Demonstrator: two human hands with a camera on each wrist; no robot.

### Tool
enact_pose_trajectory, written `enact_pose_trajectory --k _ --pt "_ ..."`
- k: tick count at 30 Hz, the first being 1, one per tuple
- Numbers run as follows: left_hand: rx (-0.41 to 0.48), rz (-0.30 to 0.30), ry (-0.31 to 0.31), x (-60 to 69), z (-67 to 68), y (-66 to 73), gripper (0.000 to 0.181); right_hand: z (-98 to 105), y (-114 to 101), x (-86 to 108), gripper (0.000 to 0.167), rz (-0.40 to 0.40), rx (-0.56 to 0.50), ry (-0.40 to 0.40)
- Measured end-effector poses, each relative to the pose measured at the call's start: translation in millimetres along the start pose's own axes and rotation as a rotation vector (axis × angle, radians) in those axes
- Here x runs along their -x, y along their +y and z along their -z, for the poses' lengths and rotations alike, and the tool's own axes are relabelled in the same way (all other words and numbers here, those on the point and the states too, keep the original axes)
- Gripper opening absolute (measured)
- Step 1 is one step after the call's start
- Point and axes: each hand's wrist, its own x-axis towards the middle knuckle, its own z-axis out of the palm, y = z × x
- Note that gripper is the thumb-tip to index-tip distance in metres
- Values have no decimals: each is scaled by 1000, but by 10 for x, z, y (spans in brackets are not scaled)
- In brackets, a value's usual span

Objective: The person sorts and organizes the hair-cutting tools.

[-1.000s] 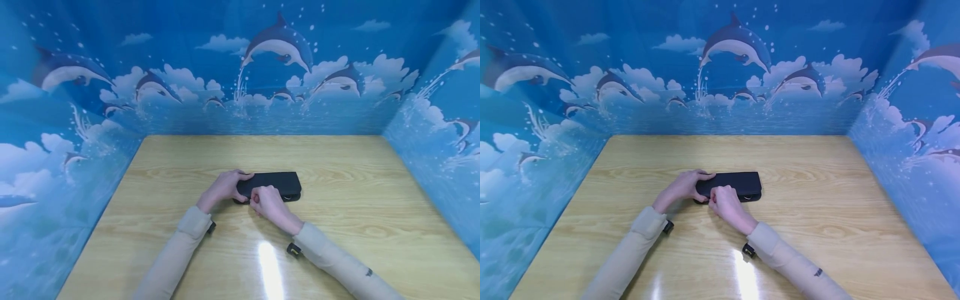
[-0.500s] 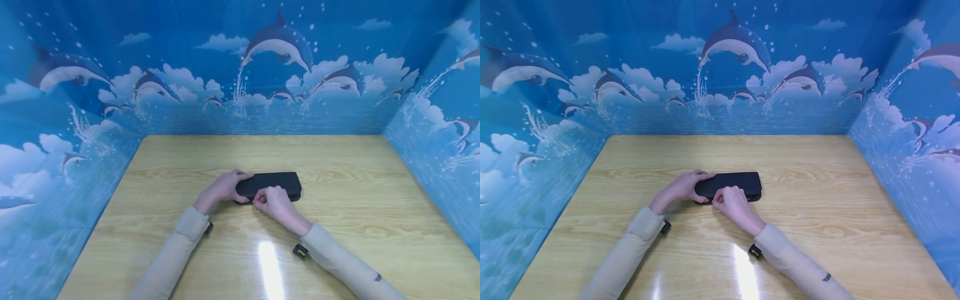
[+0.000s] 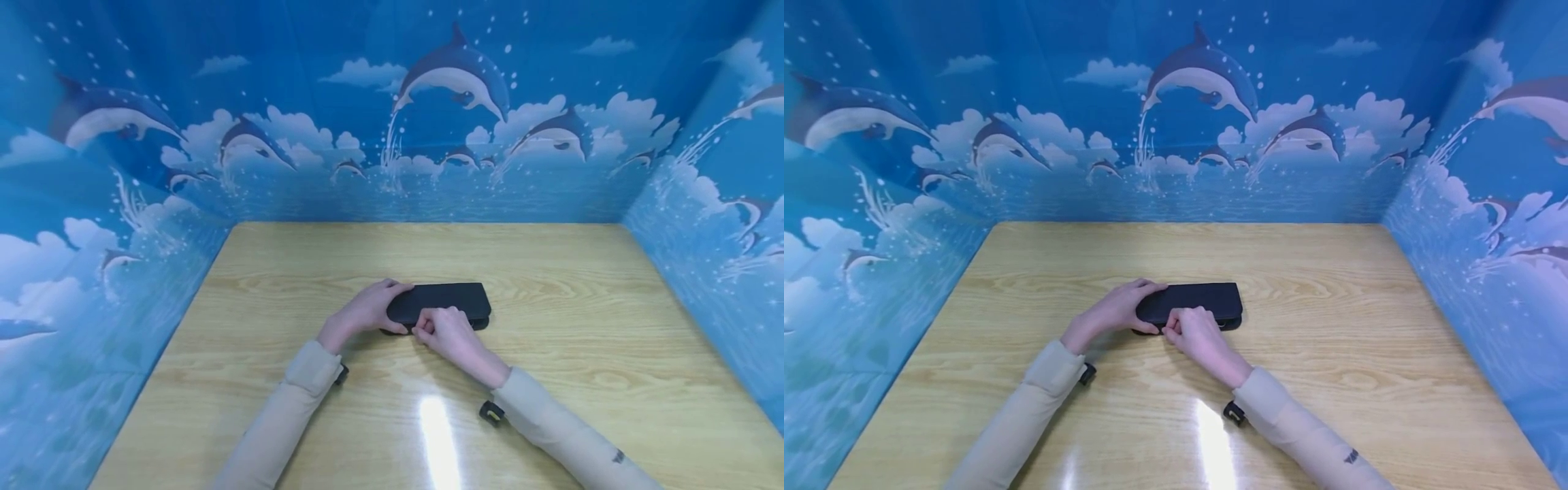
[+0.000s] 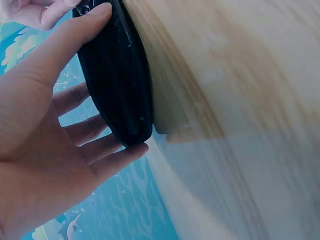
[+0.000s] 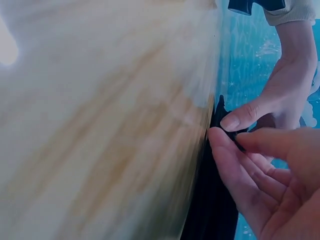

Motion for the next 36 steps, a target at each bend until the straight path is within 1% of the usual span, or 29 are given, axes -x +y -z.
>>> enact_pose_trajectory --k 3,7,15,23,29,36 --pt "1 12 -7 -5 9 3 87 -1 -7 -14 18 6 -32 -3" --pt "7 14 -13 -8 27 -4 88 15 2 -8 20 14 -45 9" --pt "32 8 -30 5 70 -30 86 76 73 49 22 -24 -74 2" --pt "19 2 -44 12 84 -36 86 133 155 113 21 -42 -80 5" --pt "24 1 -49 3 80 -42 85 156 199 142 23 -16 -55 27" --pt "16 -4 -48 2 68 -57 86 196 275 184 24 -26 -89 27"
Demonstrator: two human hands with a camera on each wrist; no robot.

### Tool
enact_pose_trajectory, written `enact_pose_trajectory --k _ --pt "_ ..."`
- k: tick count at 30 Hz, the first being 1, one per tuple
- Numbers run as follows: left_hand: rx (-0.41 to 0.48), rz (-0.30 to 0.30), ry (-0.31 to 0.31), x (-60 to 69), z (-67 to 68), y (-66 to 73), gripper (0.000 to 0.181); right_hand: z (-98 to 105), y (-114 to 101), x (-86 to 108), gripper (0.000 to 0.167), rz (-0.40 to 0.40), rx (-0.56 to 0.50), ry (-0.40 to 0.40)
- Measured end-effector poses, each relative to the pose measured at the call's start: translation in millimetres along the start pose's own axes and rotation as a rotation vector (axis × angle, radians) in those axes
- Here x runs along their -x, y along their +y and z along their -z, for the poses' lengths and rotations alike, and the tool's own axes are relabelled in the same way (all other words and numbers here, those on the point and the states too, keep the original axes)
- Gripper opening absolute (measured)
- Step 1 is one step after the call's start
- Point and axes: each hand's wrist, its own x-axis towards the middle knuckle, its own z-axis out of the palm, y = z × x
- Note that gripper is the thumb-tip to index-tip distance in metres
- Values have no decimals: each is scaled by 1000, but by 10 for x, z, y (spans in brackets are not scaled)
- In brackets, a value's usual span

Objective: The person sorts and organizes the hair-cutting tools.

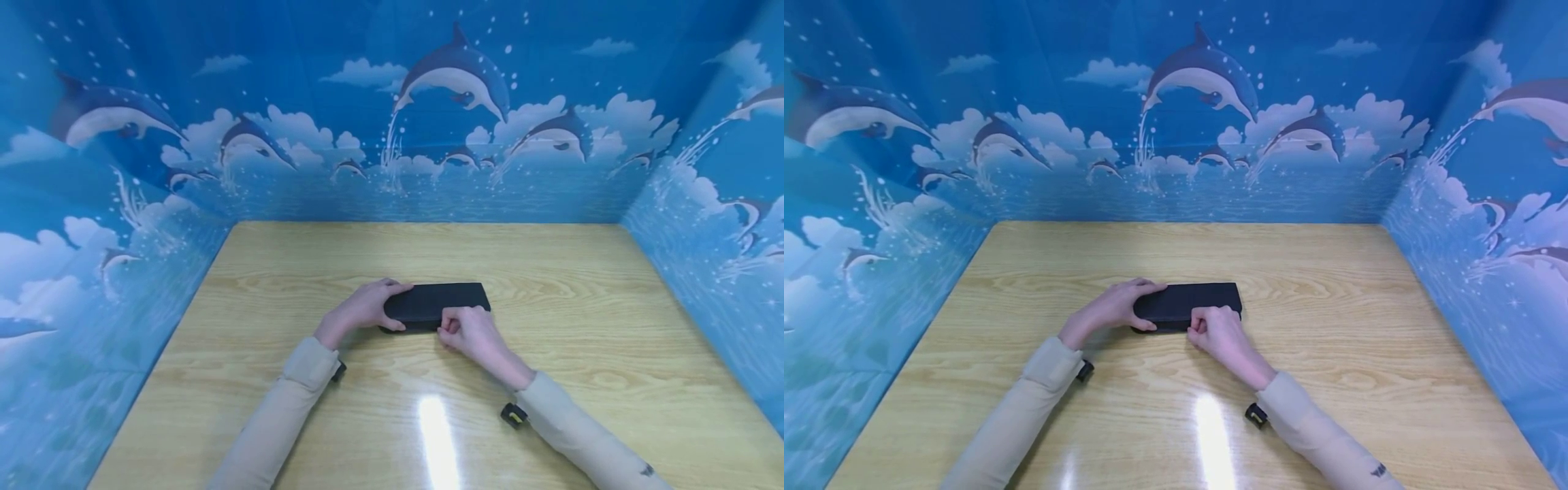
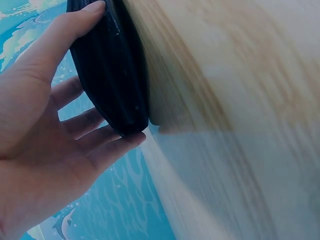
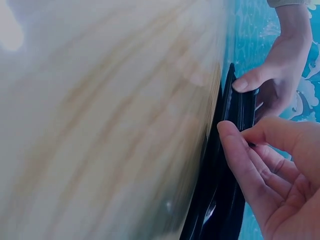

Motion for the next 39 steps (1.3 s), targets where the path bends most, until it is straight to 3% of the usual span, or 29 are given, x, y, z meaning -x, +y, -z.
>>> enact_pose_trajectory --k 10,39 --pt "-4 -4 -3 -4 -1 -10 87 111 129 74 23 -58 27 -13" --pt "22 -2 -20 6 31 -18 87 399 461 231 24 -58 65 24"
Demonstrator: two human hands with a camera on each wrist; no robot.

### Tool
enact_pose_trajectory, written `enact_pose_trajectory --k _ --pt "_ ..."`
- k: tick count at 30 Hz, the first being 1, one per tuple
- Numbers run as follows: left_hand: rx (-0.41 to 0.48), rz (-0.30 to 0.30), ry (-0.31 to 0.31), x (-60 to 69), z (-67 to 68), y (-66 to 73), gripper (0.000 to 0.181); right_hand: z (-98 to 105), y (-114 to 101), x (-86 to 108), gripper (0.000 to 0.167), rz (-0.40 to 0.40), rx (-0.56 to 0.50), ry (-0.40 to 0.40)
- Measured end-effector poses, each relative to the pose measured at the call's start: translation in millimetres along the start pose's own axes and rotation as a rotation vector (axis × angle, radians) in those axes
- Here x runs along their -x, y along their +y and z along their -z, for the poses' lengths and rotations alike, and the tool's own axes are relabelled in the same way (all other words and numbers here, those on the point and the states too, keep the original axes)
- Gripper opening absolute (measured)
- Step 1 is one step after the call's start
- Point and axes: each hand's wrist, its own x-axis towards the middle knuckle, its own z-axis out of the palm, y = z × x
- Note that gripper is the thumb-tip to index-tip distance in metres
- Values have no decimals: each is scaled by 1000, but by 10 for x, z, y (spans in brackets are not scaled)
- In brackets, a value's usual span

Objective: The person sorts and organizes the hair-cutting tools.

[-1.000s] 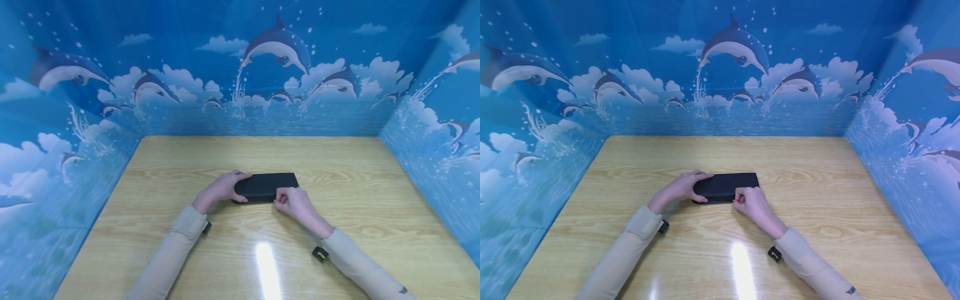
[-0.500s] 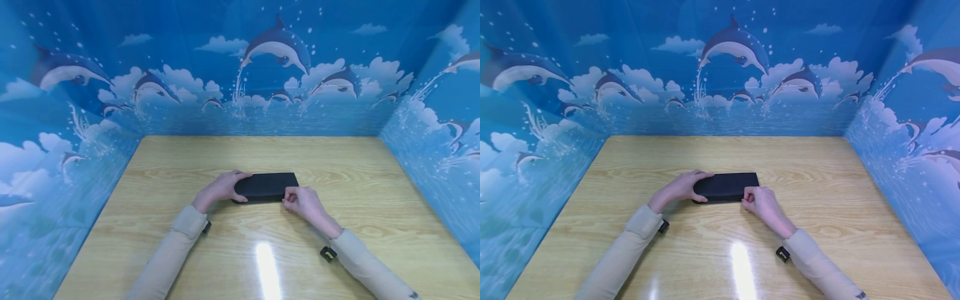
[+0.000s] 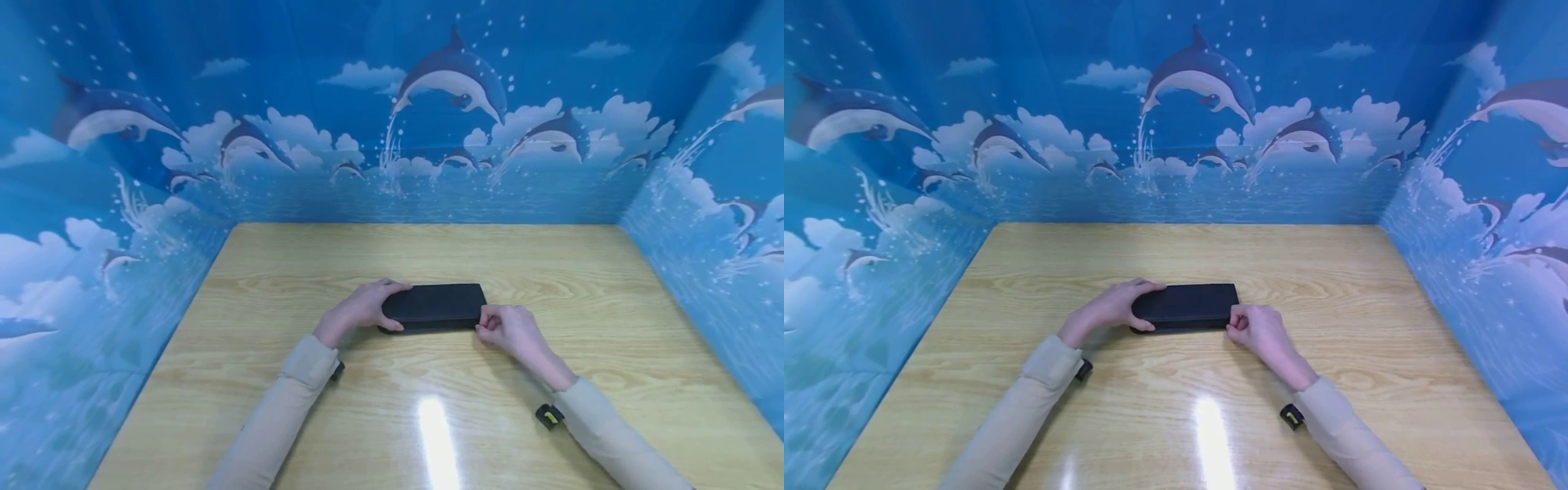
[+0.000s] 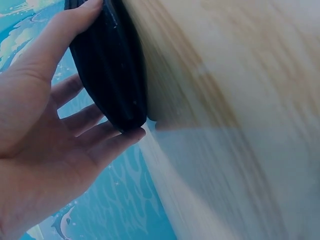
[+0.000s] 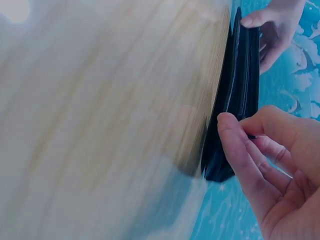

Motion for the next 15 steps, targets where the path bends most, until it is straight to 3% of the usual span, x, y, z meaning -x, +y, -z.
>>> enact_pose_trajectory --k 10,15 --pt "30 -2 -16 -18 -21 -39 87 104 185 25 20 -63 -46 -39" --pt "26 6 -14 -18 -14 -13 86 134 197 2 21 -45 -22 -56"
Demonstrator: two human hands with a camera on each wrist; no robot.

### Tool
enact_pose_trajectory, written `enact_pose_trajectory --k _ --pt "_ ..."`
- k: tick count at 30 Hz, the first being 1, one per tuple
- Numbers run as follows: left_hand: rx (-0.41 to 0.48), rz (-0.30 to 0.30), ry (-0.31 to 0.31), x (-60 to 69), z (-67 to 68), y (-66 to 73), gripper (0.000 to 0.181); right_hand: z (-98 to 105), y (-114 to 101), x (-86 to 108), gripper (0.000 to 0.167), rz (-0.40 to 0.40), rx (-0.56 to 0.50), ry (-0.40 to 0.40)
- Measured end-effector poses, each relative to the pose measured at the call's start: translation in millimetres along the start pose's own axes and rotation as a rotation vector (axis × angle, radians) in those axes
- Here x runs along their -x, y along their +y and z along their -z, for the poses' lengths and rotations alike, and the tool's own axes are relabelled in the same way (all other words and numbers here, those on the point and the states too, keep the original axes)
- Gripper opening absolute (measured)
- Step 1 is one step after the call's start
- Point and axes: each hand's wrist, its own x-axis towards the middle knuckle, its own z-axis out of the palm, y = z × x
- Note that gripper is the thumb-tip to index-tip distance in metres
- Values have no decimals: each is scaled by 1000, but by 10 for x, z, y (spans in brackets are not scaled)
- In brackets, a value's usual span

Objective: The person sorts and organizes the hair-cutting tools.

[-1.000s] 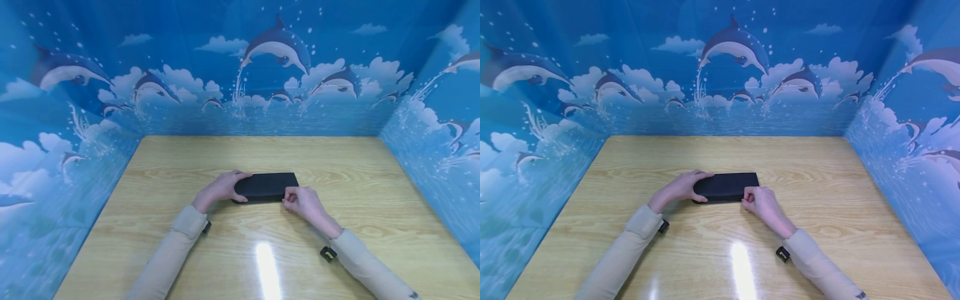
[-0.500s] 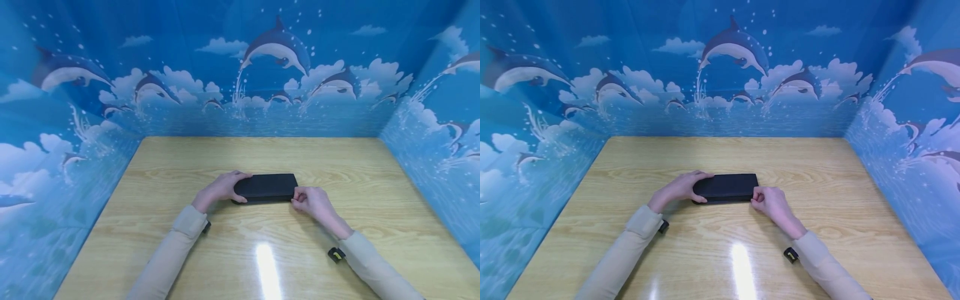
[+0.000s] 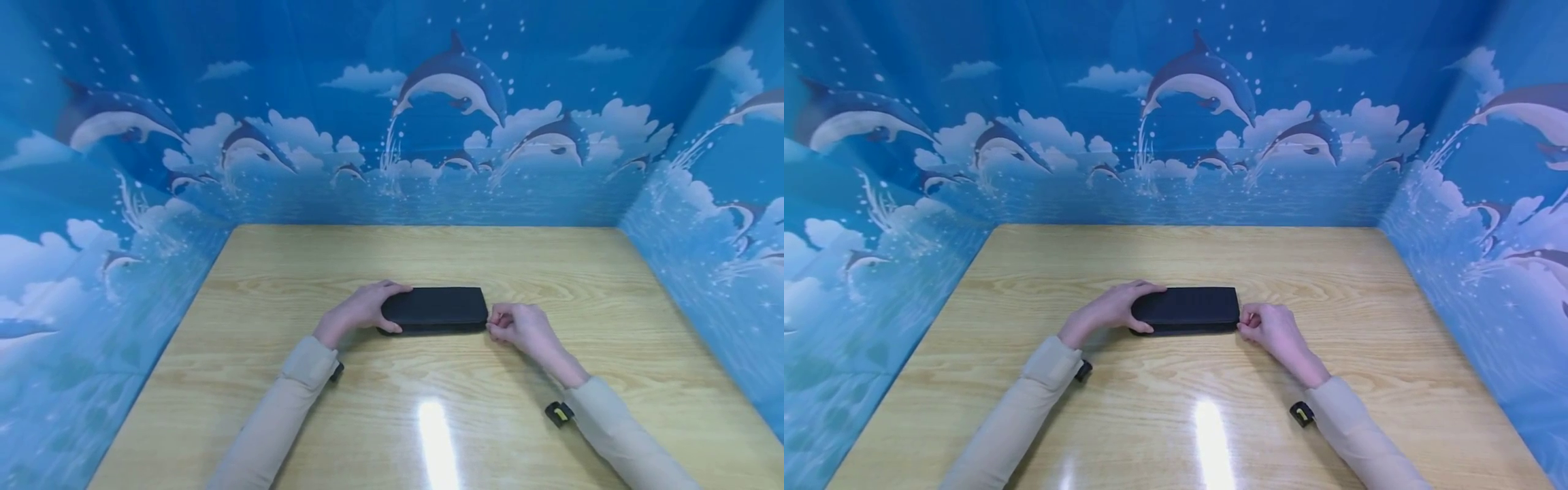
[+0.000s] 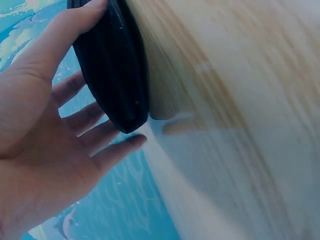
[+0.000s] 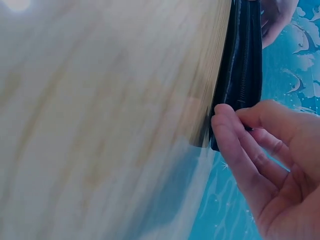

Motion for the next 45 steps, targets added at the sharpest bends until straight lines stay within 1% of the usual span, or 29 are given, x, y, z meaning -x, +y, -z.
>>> enact_pose_trajectory --k 3,7,9,11,13,15,17,19,24,28,33,35,38,41,45 --pt "-46 27 -27 2 11 67 89 2 3 -9 16 -3 18 -13" --pt "-121 47 -45 -37 15 253 96 4 21 -3 3 -47 -7 -30" --pt "-145 38 -31 -90 1 366 99 8 27 2 5 -56 -17 -30" --pt "-152 23 -5 -160 -27 468 99 12 32 2 7 -43 -1 -17" --pt "-168 12 17 -235 -66 546 99 9 36 -2 6 -23 25 0" --pt "-186 15 27 -306 -111 593 101 2 40 -10 5 6 49 19" --pt "-207 24 24 -371 -146 617 102 -8 50 -16 3 38 65 35" --pt "-230 37 8 -411 -161 637 104 -16 58 -21 4 74 82 54" --pt "-298 60 -26 -451 -160 676 101 -17 56 -24 14 134 113 89" --pt "-328 67 -13 -468 -173 676 95 1 39 -26 17 126 111 73" --pt "-313 44 20 -456 -187 661 93 35 41 -45 14 98 101 27" --pt "-305 33 31 -447 -185 657 93 42 58 -59 15 94 101 28" --pt "-305 27 33 -439 -179 654 93 43 87 -91 19 94 112 54" --pt "-315 30 29 -437 -176 652 93 49 117 -121 21 95 115 68" --pt "-323 37 25 -436 -179 655 93 60 151 -169 20 119 113 86"
